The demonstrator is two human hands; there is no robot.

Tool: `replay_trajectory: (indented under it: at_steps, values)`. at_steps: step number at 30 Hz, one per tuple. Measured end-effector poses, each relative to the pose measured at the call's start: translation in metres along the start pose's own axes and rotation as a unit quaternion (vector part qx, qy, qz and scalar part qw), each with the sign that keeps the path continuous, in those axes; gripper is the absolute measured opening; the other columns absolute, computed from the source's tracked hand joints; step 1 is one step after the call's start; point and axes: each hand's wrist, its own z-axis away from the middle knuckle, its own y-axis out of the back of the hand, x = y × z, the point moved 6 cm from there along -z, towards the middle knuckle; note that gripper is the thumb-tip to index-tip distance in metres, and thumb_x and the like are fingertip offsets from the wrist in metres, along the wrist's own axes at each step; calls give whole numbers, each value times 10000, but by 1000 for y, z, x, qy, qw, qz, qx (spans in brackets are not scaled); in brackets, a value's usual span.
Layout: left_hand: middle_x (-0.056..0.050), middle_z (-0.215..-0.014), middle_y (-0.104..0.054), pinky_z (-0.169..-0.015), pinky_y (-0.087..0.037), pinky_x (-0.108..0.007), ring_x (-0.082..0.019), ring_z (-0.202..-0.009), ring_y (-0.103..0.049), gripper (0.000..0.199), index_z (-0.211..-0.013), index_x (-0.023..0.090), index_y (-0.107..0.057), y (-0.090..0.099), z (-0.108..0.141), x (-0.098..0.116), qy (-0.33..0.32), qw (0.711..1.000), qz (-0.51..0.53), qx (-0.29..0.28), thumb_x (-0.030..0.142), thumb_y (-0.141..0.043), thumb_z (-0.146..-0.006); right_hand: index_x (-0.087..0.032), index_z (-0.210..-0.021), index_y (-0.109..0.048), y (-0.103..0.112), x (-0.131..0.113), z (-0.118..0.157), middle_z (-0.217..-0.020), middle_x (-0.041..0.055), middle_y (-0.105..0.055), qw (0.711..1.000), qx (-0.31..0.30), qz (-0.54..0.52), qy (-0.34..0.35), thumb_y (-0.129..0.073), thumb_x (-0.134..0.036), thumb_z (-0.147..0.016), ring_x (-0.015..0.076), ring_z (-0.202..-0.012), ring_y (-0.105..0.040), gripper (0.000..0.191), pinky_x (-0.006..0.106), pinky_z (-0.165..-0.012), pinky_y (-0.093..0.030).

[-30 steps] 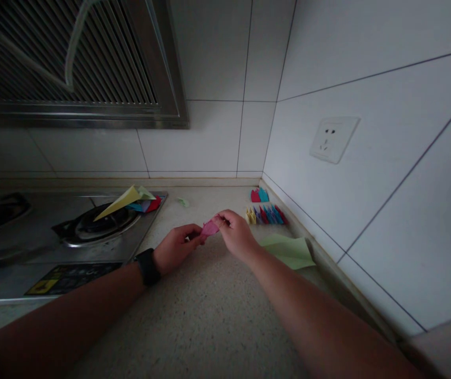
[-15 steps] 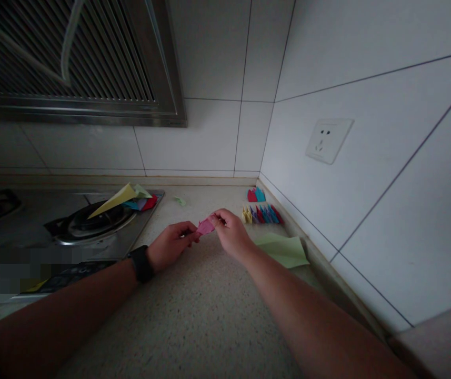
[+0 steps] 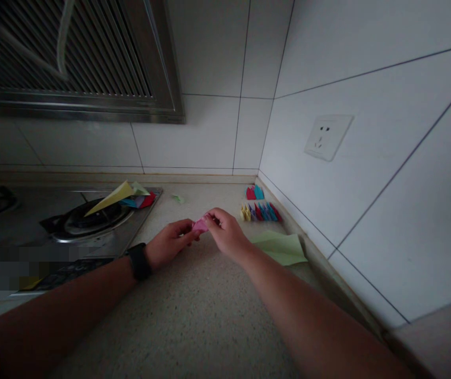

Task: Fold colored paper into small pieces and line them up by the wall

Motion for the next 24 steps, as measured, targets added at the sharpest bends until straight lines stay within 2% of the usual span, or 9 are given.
replay_trajectory:
  at_steps: [6, 12, 15, 24]
  values:
    - [-32, -788, -657, -598, -417, -227, -119, -652, -551, 365, -844, 150, -614, -2, 1, 1, 8, 1000, 13, -16, 487, -485, -902, -182, -838, -599, -6, -10, 2, -753, 6, -607, 999, -23, -30, 27, -517, -365, -906, 122, -698, -540, 212, 236, -642, -401]
    - [-43, -749, -656, -580, -427, -226, -118, -624, -546, 406, -879, 125, -634, -7, 2, -3, 23, 998, 29, -55, 493, -464, -909, -177, -860, -627, -11, -16, 4, -769, 19, -639, 997, -61, -46, 29, -502, -349, -917, 127, -714, -571, 220, 250, -676, -436]
    - [-41, -735, -652, -584, -427, -225, -116, -619, -548, 429, -917, 124, -646, -9, 3, -5, 21, 997, 35, -68, 496, -433, -925, -175, -871, -635, -12, -16, 5, -791, 28, -655, 996, -67, -52, 29, -494, -343, -923, 128, -716, -580, 225, 255, -679, -444]
    - [-44, -725, -664, -614, -428, -231, -126, -644, -573, 463, -873, 128, -666, -10, 4, -4, 10, 997, 14, -81, 505, -405, -935, -178, -853, -623, -14, -11, 6, -783, 21, -652, 996, -72, -40, 18, -488, -337, -924, 128, -715, -577, 220, 250, -661, -440]
